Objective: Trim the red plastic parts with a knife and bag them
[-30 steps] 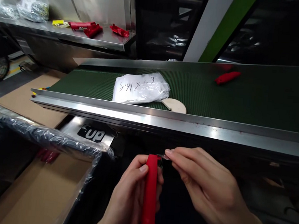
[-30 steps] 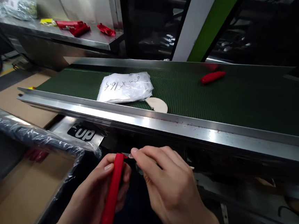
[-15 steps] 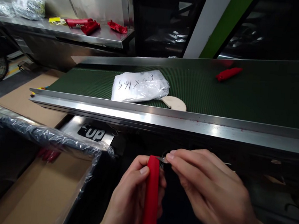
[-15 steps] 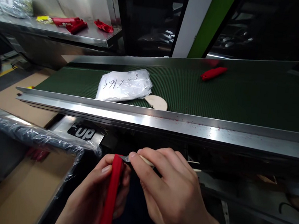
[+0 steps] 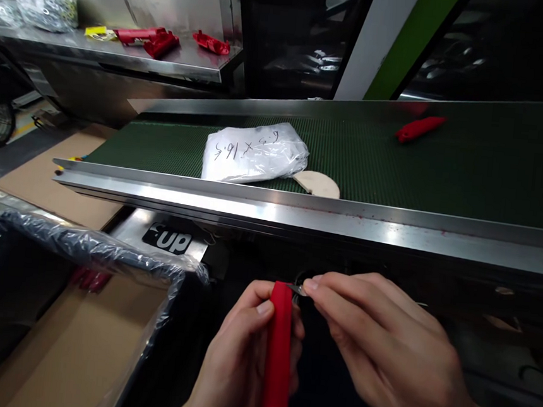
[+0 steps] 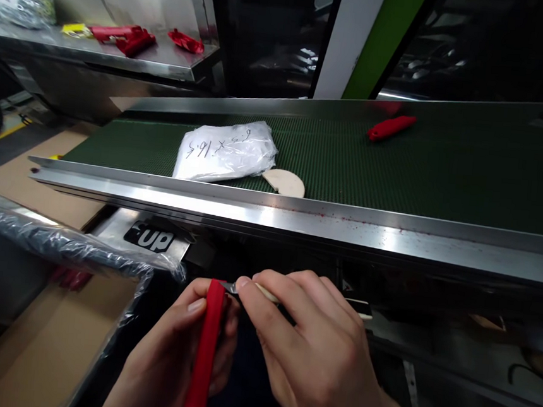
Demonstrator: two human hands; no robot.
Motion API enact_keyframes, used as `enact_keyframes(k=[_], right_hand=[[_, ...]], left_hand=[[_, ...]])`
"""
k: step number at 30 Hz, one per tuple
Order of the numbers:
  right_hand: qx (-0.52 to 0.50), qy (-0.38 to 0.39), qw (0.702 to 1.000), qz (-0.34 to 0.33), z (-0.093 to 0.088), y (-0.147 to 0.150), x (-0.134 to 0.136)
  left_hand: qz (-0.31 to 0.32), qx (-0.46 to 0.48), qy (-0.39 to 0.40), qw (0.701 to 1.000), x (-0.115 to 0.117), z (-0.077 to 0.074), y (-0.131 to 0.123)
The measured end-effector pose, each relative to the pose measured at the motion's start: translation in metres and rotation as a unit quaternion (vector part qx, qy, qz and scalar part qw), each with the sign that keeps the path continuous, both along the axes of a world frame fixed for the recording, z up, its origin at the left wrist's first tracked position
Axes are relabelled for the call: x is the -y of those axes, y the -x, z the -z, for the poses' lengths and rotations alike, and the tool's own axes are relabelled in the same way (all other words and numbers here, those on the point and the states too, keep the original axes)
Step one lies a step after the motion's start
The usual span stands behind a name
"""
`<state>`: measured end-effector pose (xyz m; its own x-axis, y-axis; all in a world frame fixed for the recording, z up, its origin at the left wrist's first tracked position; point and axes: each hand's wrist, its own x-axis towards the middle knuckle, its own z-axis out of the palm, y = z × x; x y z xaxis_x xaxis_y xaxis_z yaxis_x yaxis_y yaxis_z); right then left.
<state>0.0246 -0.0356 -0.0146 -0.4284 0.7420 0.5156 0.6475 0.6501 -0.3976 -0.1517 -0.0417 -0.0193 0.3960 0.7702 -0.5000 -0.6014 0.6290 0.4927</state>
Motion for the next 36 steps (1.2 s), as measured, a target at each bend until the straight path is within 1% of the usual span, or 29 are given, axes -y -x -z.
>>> enact_keyframes(k=[4, 8, 13, 18, 22, 27, 29, 31, 33, 36], right_hand=[[0.006, 0.006, 1.0, -0.008, 0.001, 0.003, 0.006], [0.021, 0.013, 1.0, -0.011, 0.001, 0.004, 0.013], [0.078, 0.017, 0.997, -0.024, 0.002, 0.001, 0.022], [0.072, 0.013, 0.997, -0.022, 0.002, 0.003, 0.029], [0.092, -0.004, 0.995, -0.032, 0.004, 0.005, 0.031], [0.079, -0.01, 0.996, -0.027, 0.006, 0.006, 0.038], [0.062, -0.005, 0.998, -0.025, 0.005, 0.003, 0.04], [0.039, 0.004, 0.999, -0.009, 0.002, -0.002, 0.039], [0.027, 0.005, 1.0, 0.005, -0.002, -0.007, 0.035], [0.035, -0.002, 0.999, 0.017, -0.005, -0.011, 0.023]], left_hand=[[-0.014, 0.011, 0.018, 1.0, -0.004, 0.002, 0.0], [-0.014, -0.013, 0.019, 1.0, -0.008, 0.003, 0.002], [-0.011, -0.019, 0.006, 1.0, -0.015, -0.001, 0.002], [-0.039, -0.008, -0.034, 0.999, -0.025, -0.004, 0.001], [-0.031, -0.006, -0.041, 0.999, -0.03, -0.004, 0.002], [-0.044, -0.014, -0.046, 0.998, -0.036, -0.007, 0.002], [-0.056, -0.015, -0.056, 0.997, -0.037, -0.008, 0.001], [-0.063, -0.016, -0.066, 0.996, -0.036, -0.009, 0.002], [-0.052, -0.028, -0.074, 0.996, -0.032, -0.008, 0.003], [0.009, -0.086, -0.108, 0.99, -0.02, -0.004, 0.004]])
